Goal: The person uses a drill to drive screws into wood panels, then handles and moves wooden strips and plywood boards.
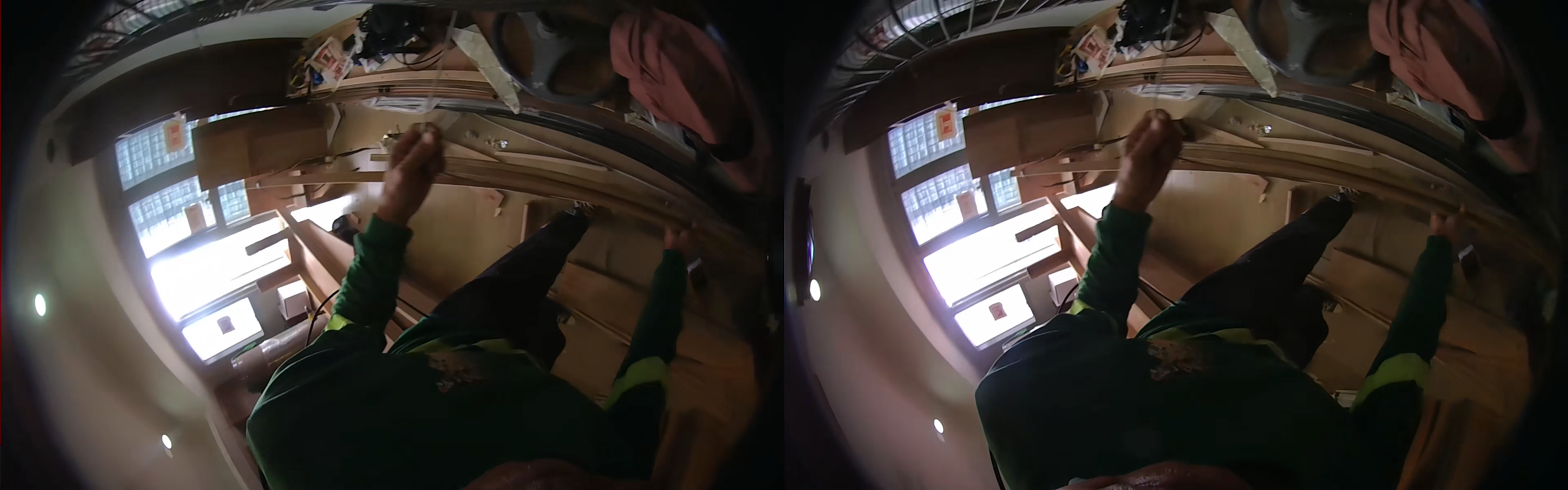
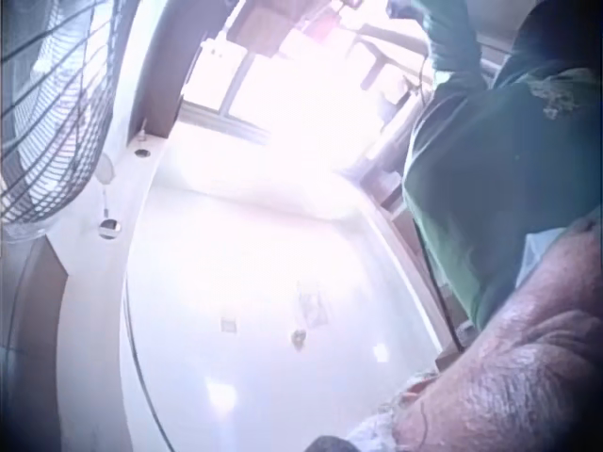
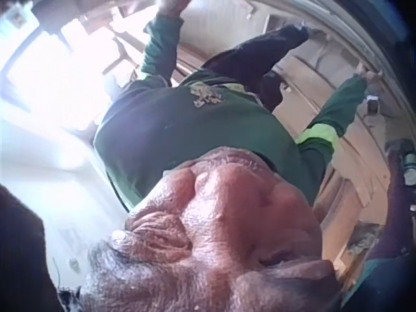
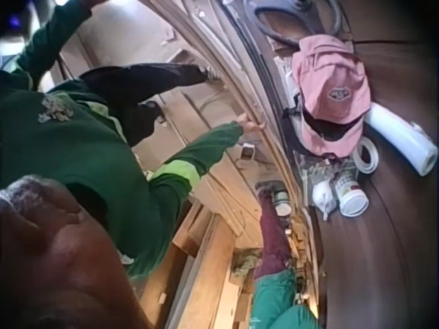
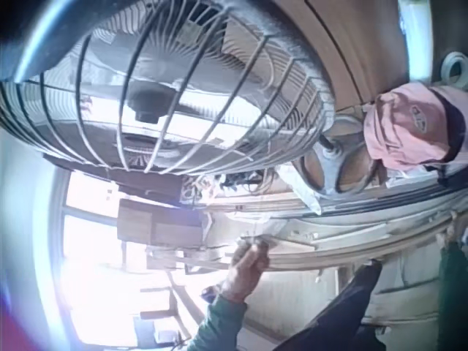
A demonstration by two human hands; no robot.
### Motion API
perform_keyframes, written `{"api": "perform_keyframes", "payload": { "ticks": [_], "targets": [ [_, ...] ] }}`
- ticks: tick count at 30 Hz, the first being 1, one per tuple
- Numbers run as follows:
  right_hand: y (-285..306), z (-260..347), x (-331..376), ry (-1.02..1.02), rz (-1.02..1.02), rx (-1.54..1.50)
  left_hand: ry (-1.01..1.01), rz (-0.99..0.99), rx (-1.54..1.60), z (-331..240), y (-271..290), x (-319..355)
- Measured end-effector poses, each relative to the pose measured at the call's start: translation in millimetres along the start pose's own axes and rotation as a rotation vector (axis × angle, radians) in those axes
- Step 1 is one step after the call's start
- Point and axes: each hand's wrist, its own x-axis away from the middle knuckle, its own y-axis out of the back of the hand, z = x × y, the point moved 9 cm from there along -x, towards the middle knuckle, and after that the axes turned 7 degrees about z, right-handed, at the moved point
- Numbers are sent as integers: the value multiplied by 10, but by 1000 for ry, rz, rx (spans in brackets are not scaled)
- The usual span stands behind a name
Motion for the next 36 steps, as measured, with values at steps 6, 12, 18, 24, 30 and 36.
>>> {"api": "perform_keyframes", "payload": {
  "ticks": [6,12,18,24,30,36],
  "targets": [
    [224,-389,-263,-1,-102,20,-15,129,-252,-305,429,-185],
    [791,-364,-16,128,-328,-186,34,444,-1754,-29,994,-123],
    [199,260,-169,-433,-17,-2138,296,91,-1435,26,2980,585],
    [234,-11,47,-499,-93,-2165,416,208,-1929,182,2409,427],
    [343,167,46,-698,-132,-2117,-24,156,-1798,0,2182,352],
    [290,-151,-89,-668,-98,-2045,-52,228,-1889,15,1677,277]
  ]
}}
